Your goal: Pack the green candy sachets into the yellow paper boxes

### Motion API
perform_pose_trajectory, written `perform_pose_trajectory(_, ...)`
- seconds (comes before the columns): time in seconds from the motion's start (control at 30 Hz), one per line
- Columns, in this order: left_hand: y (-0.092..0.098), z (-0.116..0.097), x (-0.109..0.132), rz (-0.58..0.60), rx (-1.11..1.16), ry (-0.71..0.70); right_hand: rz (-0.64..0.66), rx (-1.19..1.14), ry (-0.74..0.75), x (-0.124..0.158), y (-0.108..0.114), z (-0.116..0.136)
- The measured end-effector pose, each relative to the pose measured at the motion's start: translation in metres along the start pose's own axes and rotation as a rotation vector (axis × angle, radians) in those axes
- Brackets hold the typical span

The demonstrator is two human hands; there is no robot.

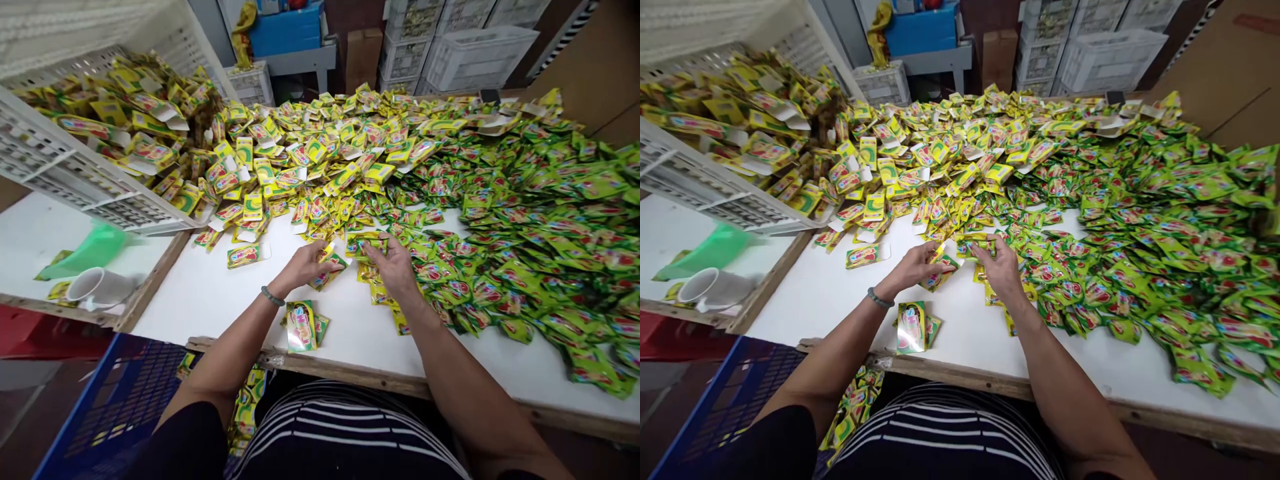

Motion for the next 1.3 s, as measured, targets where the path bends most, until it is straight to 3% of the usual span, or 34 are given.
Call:
perform_pose_trajectory(0.1, -0.017, -0.005, -0.002, 0.013, 0.067, 0.001, 0.068, 0.092, -0.02, 0.0, 0.003, 0.007)
perform_pose_trajectory(0.23, -0.023, -0.003, -0.002, 0.031, 0.096, 0.004, 0.211, 0.248, -0.017, 0.0, 0.003, 0.009)
perform_pose_trajectory(0.6, -0.023, 0.001, -0.006, 0.037, 0.067, 0.001, 0.235, 0.389, 0.013, -0.004, 0.009, 0.009)
perform_pose_trajectory(0.73, -0.024, 0.003, -0.006, 0.078, 0.04, 0.013, 0.26, 0.341, -0.035, -0.004, 0.011, 0.005)
perform_pose_trajectory(0.97, -0.027, -0.012, -0.002, 0.157, -0.101, -0.07, 0.358, 0.33, -0.024, -0.001, -0.001, 0.007)
perform_pose_trajectory(1.03, -0.03, -0.014, -0.001, 0.198, -0.105, -0.084, 0.326, 0.246, -0.03, -0.002, -0.003, 0.007)
perform_pose_trajectory(1.1, -0.031, -0.012, 0.0, 0.224, -0.049, -0.088, 0.211, 0.133, -0.046, -0.006, 0.002, 0.005)
perform_pose_trajectory(1.2, -0.032, -0.009, -0.001, 0.225, 0.091, -0.082, 0.012, 0.048, -0.034, -0.009, 0.011, 0.004)
perform_pose_trajectory(1.3, -0.035, -0.008, -0.001, 0.213, 0.271, -0.059, -0.059, 0.044, -0.018, -0.007, 0.009, 0.008)
Point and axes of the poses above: each hand's wrist, its own x-axis away from the middle knuckle, its own y-axis out of the back of the hand, z = x × y, the point moved 7 cm from there along -x, towards the middle knuckle, and after that the axes turned 5 degrees about -x, right-handed, at the moved point
